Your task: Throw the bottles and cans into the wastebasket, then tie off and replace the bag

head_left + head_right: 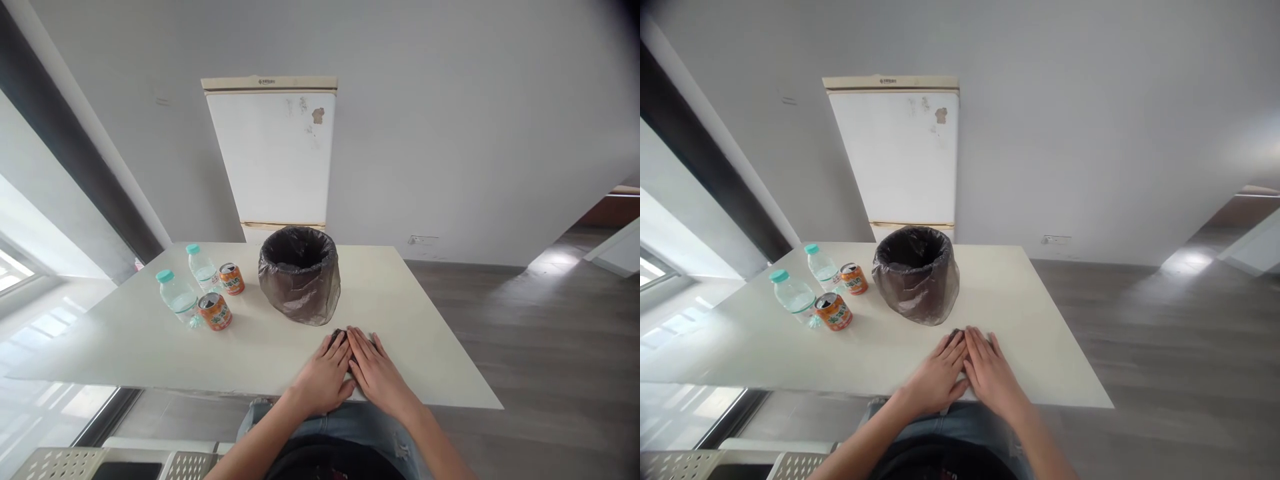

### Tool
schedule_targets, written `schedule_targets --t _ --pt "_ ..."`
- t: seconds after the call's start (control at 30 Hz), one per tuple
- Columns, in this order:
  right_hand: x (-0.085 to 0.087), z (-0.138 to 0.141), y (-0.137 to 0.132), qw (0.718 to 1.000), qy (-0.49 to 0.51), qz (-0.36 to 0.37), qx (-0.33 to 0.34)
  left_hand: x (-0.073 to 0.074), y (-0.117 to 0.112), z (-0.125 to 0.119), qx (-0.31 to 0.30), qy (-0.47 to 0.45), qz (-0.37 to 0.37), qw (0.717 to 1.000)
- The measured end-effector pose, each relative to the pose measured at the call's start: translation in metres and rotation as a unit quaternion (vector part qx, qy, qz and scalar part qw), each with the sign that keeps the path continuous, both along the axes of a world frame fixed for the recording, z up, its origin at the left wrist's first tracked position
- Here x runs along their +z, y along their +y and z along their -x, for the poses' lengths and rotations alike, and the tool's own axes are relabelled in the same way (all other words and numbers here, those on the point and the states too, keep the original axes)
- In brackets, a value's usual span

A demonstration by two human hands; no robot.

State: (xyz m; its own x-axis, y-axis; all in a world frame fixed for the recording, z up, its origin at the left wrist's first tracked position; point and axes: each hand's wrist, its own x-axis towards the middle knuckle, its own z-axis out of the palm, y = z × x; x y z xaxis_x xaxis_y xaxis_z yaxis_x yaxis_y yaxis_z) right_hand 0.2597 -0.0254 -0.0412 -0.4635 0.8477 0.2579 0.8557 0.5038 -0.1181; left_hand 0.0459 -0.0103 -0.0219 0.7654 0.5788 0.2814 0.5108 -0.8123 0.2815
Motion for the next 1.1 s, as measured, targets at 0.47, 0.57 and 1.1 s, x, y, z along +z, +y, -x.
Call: schedule_targets --t 0.47,0.57,1.1 --pt "0.000 -0.041 0.036 0.996 -0.015 0.070 -0.043 0.010 0.001 0.006 0.115 -0.134 0.099 0.979" --pt "-0.001 -0.078 0.070 0.992 -0.020 0.087 -0.089 0.010 0.000 0.005 0.122 -0.114 0.100 0.981" --pt "0.002 -0.153 0.142 0.985 0.009 0.067 -0.156 0.010 -0.001 0.003 0.140 -0.114 0.102 0.978"
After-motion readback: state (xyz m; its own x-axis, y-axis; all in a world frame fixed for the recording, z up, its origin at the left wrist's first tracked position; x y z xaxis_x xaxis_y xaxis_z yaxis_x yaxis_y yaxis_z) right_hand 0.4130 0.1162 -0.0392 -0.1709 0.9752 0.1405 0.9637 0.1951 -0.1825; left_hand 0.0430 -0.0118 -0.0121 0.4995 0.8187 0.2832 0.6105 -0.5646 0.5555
